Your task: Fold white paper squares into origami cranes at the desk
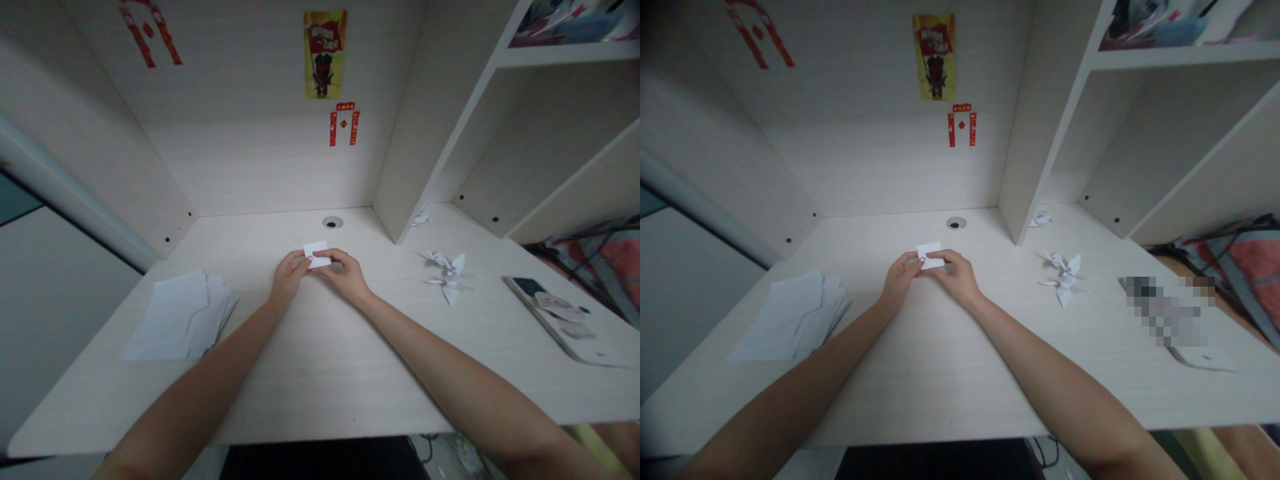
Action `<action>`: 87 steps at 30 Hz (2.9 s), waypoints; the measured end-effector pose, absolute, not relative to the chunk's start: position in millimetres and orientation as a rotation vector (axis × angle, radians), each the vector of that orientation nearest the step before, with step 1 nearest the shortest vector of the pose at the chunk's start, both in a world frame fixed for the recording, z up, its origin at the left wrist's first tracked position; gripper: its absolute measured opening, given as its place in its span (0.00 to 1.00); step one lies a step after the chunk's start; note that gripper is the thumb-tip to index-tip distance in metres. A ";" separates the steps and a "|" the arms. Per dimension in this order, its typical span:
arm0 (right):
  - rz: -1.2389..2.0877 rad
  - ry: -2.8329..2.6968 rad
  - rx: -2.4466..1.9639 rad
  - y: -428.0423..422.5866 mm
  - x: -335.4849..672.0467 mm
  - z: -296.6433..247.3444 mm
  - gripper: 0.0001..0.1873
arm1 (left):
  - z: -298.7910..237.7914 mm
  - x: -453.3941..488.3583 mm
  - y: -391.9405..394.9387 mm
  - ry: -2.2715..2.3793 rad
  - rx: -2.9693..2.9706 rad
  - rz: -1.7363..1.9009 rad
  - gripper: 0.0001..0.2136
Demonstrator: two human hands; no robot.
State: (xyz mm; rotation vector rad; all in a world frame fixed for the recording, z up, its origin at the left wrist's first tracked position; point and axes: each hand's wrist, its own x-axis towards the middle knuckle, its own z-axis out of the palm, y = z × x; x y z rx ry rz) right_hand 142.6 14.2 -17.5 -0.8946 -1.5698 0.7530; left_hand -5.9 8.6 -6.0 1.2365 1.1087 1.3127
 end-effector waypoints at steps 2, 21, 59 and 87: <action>0.787 -1.518 -0.927 16.8 143.1 -20.2 0.15 | -6.3 -6.7 8.1 1.109 1.257 1.312 0.16; 1.023 -1.341 -0.932 17.9 143.2 -18.6 0.18 | -9.0 -6.3 6.6 1.071 1.306 1.338 0.29; 1.110 -1.245 -0.958 15.1 141.1 -15.1 0.18 | -9.3 -4.9 6.7 1.122 1.248 1.396 0.11; 1.090 -1.224 -0.961 17.1 142.5 -18.5 0.16 | -4.5 -4.5 2.9 1.046 1.260 1.345 0.22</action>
